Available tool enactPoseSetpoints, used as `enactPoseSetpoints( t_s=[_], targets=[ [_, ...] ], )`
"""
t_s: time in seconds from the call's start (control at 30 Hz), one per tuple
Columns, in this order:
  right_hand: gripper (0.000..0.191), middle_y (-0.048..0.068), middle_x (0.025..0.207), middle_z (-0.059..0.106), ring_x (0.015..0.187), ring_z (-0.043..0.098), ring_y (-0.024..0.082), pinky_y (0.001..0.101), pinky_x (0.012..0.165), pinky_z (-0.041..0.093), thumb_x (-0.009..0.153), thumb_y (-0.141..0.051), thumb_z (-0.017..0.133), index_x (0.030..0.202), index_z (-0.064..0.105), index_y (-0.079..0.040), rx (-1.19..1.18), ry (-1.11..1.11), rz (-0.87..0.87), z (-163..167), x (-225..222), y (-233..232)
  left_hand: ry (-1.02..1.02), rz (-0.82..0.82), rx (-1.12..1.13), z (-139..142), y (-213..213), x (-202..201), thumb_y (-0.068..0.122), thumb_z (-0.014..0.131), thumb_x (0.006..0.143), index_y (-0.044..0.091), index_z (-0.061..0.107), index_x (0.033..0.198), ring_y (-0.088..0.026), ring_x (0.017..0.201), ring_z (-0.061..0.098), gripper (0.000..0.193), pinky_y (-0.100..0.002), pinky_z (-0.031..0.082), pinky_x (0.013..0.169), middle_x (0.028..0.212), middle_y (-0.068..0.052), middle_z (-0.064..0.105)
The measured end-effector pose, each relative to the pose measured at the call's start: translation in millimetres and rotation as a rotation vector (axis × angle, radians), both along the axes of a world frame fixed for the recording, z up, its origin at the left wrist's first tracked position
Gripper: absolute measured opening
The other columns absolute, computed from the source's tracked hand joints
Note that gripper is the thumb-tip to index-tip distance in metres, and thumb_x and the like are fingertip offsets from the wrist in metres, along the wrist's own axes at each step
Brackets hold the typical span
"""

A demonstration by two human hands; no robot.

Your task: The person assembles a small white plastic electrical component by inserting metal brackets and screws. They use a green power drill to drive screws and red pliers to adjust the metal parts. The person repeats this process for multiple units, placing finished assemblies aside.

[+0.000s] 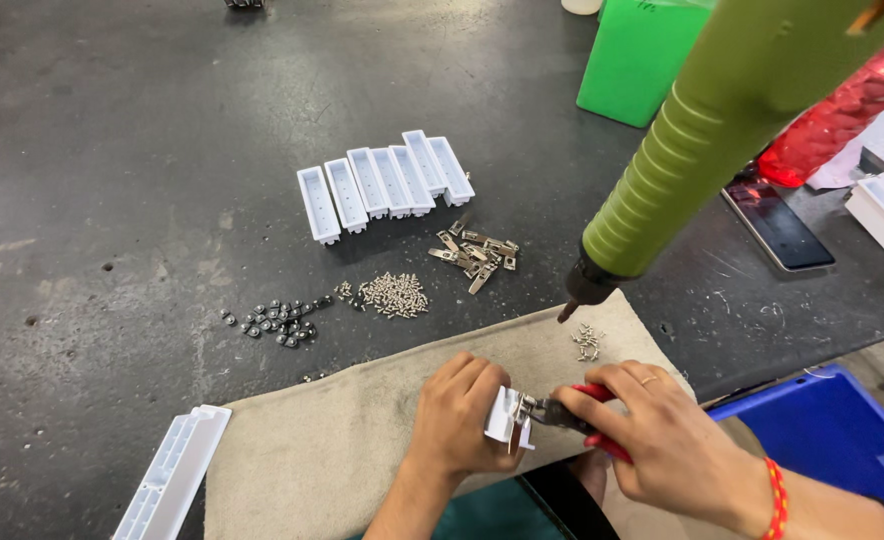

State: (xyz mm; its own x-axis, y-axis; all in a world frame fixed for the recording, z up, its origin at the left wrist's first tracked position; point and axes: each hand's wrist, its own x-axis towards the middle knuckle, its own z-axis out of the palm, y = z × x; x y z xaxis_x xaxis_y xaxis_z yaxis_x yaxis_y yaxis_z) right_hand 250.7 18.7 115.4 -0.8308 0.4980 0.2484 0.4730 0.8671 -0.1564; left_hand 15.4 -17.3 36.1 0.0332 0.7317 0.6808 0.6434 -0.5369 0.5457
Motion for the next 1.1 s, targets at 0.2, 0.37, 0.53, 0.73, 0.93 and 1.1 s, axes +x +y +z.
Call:
enactPoseSetpoints(
  t_s=[0.2, 0.37, 0.53, 0.73, 0.93, 1.1],
  targets=[
    [0.057, 0.016, 0.126, 0.057, 0.12, 0.054, 0.037, 0.0459, 0.097, 0.042, 0.082, -0.012, 0.07, 0.137, 0.058, -0.013, -0.283, -0.055, 0.01, 17.1, -2.4, 5.9, -0.101, -0.092, 0.017, 5.1, -0.1, -9.4, 0.017, 0.074, 0.059, 0.009, 0.06, 0.09, -0.03, 0.08, 0.063, 0.034, -0.038, 0.053, 0.071, 0.084, -0.008, 0.063],
    [0.08, 0.009, 0.133, 0.055, 0.128, 0.053, 0.03, 0.0422, 0.106, 0.04, 0.078, -0.01, 0.066, 0.155, 0.048, -0.017, -0.56, -0.11, 0.019, 15.7, 10.2, 28.9, -0.47, -0.055, -0.147, 9.0, -2.8, -24.6, 0.007, 0.074, 0.059, 0.005, 0.059, 0.088, -0.02, 0.074, 0.063, 0.033, -0.031, 0.052, 0.066, 0.096, -0.008, 0.064],
    [0.074, 0.007, 0.123, 0.056, 0.123, 0.052, 0.029, 0.0444, 0.103, 0.039, 0.076, -0.017, 0.071, 0.148, 0.053, -0.023, -0.216, -0.118, -0.474, -24.6, 41.4, 89.8, -0.751, -0.064, -0.437, 0.8, 10.7, -31.8, 0.009, 0.09, 0.067, 0.006, 0.068, 0.104, -0.01, 0.078, 0.072, 0.043, -0.025, 0.057, 0.07, 0.086, -0.002, 0.078],
    [0.056, 0.018, 0.131, 0.061, 0.122, 0.058, 0.037, 0.0452, 0.104, 0.045, 0.086, -0.028, 0.076, 0.134, 0.059, -0.005, 0.09, 0.237, -0.576, -54.6, 53.1, 149.1, -0.834, -0.321, -0.522, -14.2, 21.6, -28.2, 0.004, 0.089, 0.073, 0.003, 0.071, 0.12, -0.011, 0.092, 0.071, 0.05, -0.027, 0.057, 0.083, 0.101, -0.004, 0.078],
    [0.032, 0.008, 0.107, 0.073, 0.103, 0.074, 0.023, 0.0324, 0.089, 0.056, 0.085, -0.015, 0.073, 0.116, 0.073, -0.006, -0.504, 0.493, -0.322, -44.8, -7.3, 88.5, -0.899, -0.433, -0.564, -12.8, 16.7, -31.9, 0.005, 0.088, 0.075, 0.004, 0.069, 0.126, -0.01, 0.097, 0.071, 0.055, -0.028, 0.057, 0.088, 0.105, -0.004, 0.076],
    [0.036, 0.008, 0.112, 0.071, 0.11, 0.07, 0.028, 0.0369, 0.091, 0.059, 0.076, -0.017, 0.076, 0.108, 0.069, -0.002, -0.132, 0.536, 0.239, -27.7, -47.4, 43.6, -0.845, -0.473, -0.579, -6.5, 13.7, -36.7, 0.011, 0.086, 0.078, 0.002, 0.069, 0.129, -0.009, 0.095, 0.068, 0.055, -0.026, 0.054, 0.086, 0.103, -0.003, 0.075]
  ],
)
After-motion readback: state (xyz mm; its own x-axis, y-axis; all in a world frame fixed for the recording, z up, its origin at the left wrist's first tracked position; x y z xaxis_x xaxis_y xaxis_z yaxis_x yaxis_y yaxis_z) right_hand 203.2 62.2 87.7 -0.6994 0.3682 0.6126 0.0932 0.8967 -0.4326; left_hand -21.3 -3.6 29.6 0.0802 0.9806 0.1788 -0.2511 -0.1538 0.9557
